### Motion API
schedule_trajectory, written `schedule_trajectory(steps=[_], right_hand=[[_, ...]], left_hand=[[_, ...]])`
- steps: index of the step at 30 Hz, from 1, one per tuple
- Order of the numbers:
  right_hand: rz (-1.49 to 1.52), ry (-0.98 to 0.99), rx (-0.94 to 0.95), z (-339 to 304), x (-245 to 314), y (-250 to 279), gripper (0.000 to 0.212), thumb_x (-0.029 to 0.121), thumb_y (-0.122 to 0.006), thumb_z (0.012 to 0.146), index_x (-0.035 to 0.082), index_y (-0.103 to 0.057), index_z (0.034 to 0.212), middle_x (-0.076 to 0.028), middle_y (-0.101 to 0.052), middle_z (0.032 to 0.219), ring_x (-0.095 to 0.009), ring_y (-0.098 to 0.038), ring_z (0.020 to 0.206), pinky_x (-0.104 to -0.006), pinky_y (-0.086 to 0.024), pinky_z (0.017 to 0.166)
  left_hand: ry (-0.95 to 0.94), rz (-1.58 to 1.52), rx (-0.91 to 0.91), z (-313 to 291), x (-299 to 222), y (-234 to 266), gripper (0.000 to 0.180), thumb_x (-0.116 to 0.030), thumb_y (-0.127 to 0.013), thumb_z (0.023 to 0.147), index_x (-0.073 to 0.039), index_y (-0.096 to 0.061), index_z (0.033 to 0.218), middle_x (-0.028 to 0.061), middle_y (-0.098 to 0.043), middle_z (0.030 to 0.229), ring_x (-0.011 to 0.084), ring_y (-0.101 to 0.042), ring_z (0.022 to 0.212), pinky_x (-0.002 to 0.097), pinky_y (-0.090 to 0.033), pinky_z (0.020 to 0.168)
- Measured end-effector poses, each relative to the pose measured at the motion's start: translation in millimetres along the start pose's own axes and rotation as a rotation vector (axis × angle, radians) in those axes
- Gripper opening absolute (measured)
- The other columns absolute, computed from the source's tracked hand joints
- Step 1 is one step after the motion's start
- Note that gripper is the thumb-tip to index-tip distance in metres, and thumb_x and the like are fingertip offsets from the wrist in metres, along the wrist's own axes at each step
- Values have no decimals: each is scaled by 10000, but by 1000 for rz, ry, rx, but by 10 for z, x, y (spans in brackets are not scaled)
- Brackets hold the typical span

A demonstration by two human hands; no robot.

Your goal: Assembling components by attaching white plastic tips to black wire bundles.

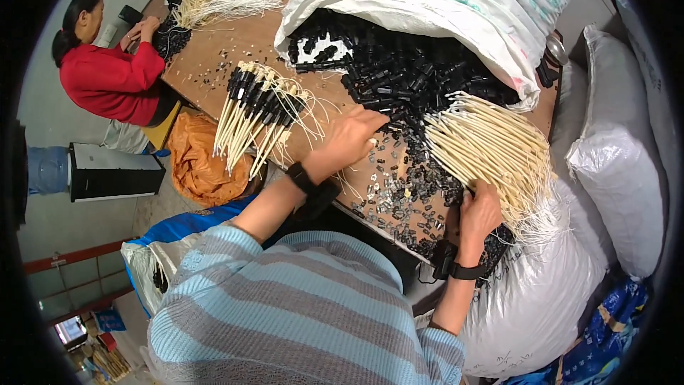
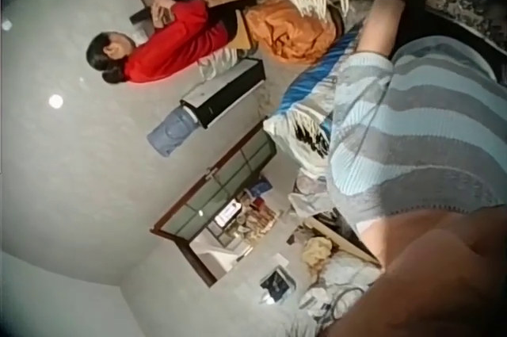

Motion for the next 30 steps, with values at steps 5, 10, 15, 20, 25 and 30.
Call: schedule_trajectory(steps=[5, 10, 15, 20, 25, 30], right_hand=[[15, 71, 69, -58, -42, -58, 122, 18, -688, 733, 45, -643, 842, -134, -604, 776, -323, -586, 705, -407, -465, 631], [398, 262, -27, -55, 345, 118, 98, 83, -624, 841, 65, -635, 936, -140, -592, 777, -330, -579, 693, -404, -453, 626], [328, 314, 24, -43, 548, -78, 154, 99, -610, 869, 89, -646, 1018, -133, -621, 824, -337, -603, 704, -402, -464, 606], [298, 243, 34, -86, 432, -162, 175, 78, -641, 849, 27, -654, 1016, -147, -646, 920, -344, -624, 810, -391, -485, 697], [329, 295, 35, -51, 668, -158, 190, 49, -660, 801, 30, -668, 990, -131, -639, 968, -344, -603, 859, -403, -479, 757], [397, 416, 102, -43, 1137, -119, 150, 64, -657, 811, 33, -676, 956, -121, -642, 949, -323, -600, 812, -402, -464, 728]], left_hand=[[69, 48, 135, -1, 129, -367, 493, 9, -642, 662, -102, -634, 1143, 100, -643, 935, 292, -628, 869, 403, -506, 727], [92, -43, 82, -49, 153, -84, 389, -72, -626, 708, -100, -650, 1096, 136, -641, 891, 337, -613, 880, 421, -500, 752], [85, -102, 34, -102, 81, 217, 403, -108, -602, 720, -70, -643, 1118, 130, -633, 873, 336, -592, 856, 411, -489, 778], [154, 153, -292, -413, 441, 939, 364, -57, -649, 674, -69, -621, 1036, 106, -615, 951, 294, -565, 905, 392, -437, 779], [513, 530, -436, -881, 922, 1502, 551, -29, -689, 633, -106, -579, 1168, 75, -595, 1009, 277, -523, 993, 405, -366, 854], [466, 550, -417, -1027, 1088, 1473, 505, 20, -597, 673, -72, -601, 1170, 104, -582, 971, 291, -535, 955, 397, -404, 834]])
Point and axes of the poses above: each hand's wrist, its own z-axis towards the middle knuckle, its own y-axis out of the back of the hand, x = y × z, the point moved 7 cm from there along z, towards the middle knuckle
